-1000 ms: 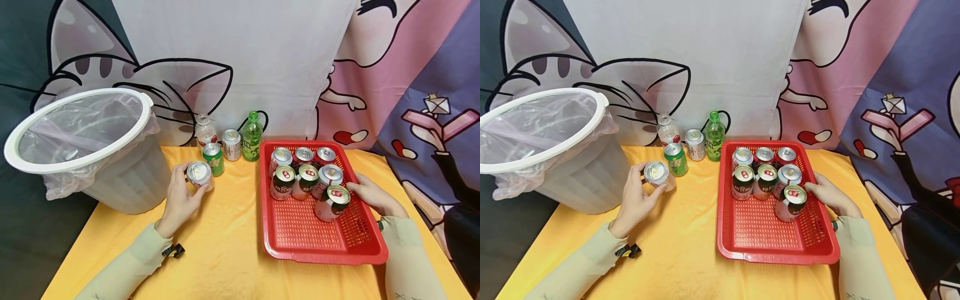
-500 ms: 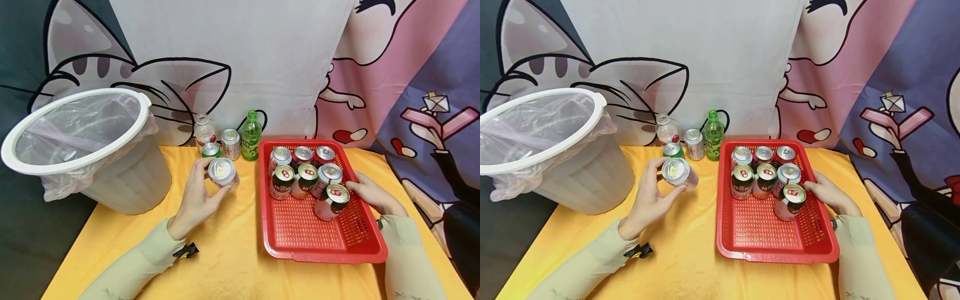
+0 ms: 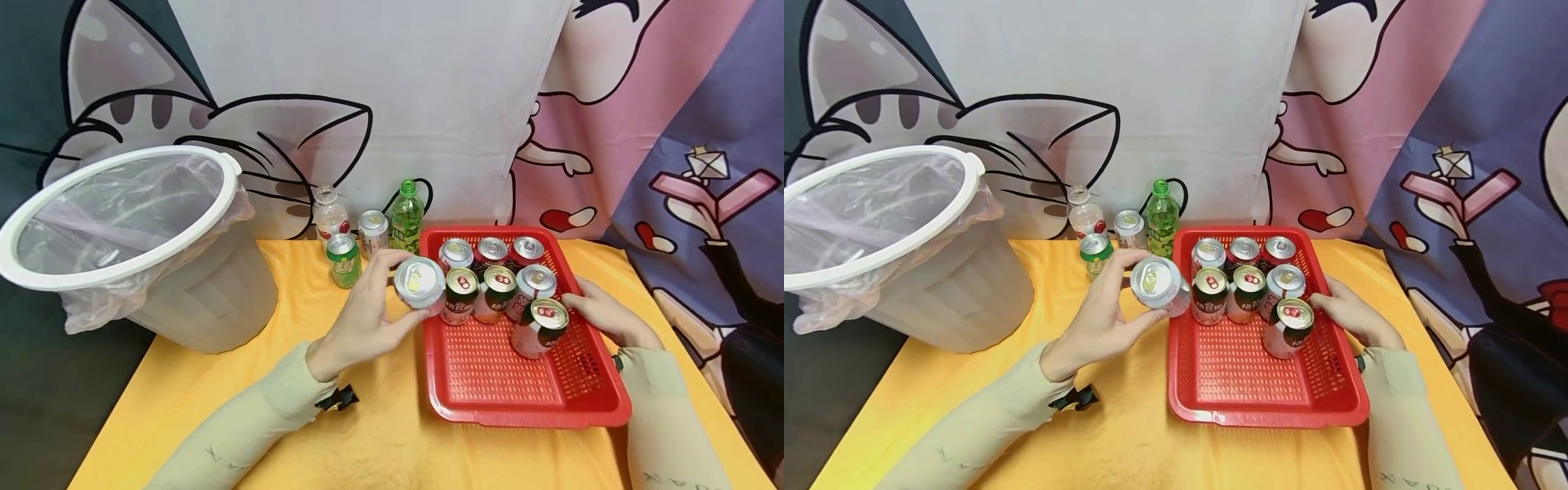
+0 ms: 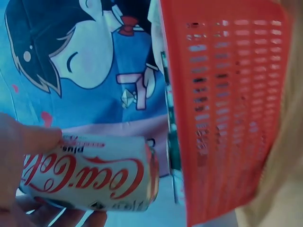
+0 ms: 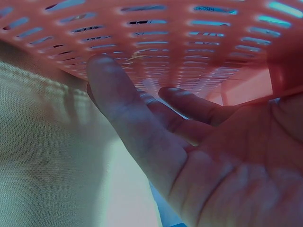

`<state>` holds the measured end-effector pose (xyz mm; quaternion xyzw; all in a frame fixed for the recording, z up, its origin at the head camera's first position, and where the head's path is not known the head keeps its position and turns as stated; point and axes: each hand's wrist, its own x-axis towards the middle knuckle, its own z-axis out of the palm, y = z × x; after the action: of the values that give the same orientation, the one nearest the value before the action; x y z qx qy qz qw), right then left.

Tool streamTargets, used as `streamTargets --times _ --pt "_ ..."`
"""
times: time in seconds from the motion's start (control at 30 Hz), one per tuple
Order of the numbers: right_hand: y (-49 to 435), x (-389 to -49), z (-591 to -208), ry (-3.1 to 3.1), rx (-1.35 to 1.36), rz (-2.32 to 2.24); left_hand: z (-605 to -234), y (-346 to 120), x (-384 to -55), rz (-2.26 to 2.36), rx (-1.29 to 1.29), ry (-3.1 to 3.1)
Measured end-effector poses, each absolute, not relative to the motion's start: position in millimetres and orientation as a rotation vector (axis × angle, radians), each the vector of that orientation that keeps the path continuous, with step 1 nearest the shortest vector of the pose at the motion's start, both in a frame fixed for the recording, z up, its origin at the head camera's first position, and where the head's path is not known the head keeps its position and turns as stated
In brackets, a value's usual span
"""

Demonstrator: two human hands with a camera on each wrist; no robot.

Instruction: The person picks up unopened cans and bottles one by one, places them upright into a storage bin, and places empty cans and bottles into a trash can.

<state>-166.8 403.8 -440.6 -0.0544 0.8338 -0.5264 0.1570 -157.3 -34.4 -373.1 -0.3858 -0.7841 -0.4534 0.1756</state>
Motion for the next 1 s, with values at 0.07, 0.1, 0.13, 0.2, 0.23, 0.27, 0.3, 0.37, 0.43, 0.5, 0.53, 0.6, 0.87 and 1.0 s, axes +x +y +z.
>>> streamTargets --times 0.07,0.1,0.13,0.2,0.23,0.27,0.3,0.37,0.43,0.5,0.53,0.6,0.87,1.0 --pt "403 -168 -440 2.387 -0.150 -1.503 -370 -26 -157 -1.268 -1.153 -2.249" --pt "403 -168 -440 2.389 -0.153 -1.500 -369 -22 -157 -1.259 -1.182 -2.262" --pt "403 -169 -440 2.391 -0.156 -1.498 -368 -17 -157 -1.253 -1.215 -2.271" --pt "403 -169 -441 2.396 -0.155 -1.494 -367 -7 -158 -1.223 -1.283 -2.294" --pt "403 -169 -440 2.397 -0.154 -1.494 -367 -2 -159 -1.208 -1.318 -2.307" --pt "403 -169 -440 2.398 -0.155 -1.495 -366 3 -159 -1.190 -1.353 -2.324" --pt "403 -169 -440 2.398 -0.156 -1.495 -366 8 -160 -1.173 -1.389 -2.339" --pt "403 -169 -440 2.394 -0.164 -1.501 -366 18 -161 -1.133 -1.455 -2.380" --pt "403 -169 -441 2.388 -0.167 -1.512 -366 28 -163 -1.081 -1.517 -2.424" --pt "404 -169 -442 2.381 -0.178 -1.520 -365 37 -165 -0.998 -1.568 -2.475" --pt "404 -169 -442 2.378 -0.183 -1.522 -364 42 -165 -0.955 -1.593 -2.503" --pt "404 -169 -443 2.377 -0.172 -1.524 -364 50 -167 -0.877 -1.647 -2.542" --pt "404 -169 -441 2.385 -0.160 -1.500 -363 75 -175 -0.694 -1.821 -2.658" --pt "404 -168 -440 2.380 -0.158 -1.506 -369 82 -182 -0.589 -1.874 -2.683"
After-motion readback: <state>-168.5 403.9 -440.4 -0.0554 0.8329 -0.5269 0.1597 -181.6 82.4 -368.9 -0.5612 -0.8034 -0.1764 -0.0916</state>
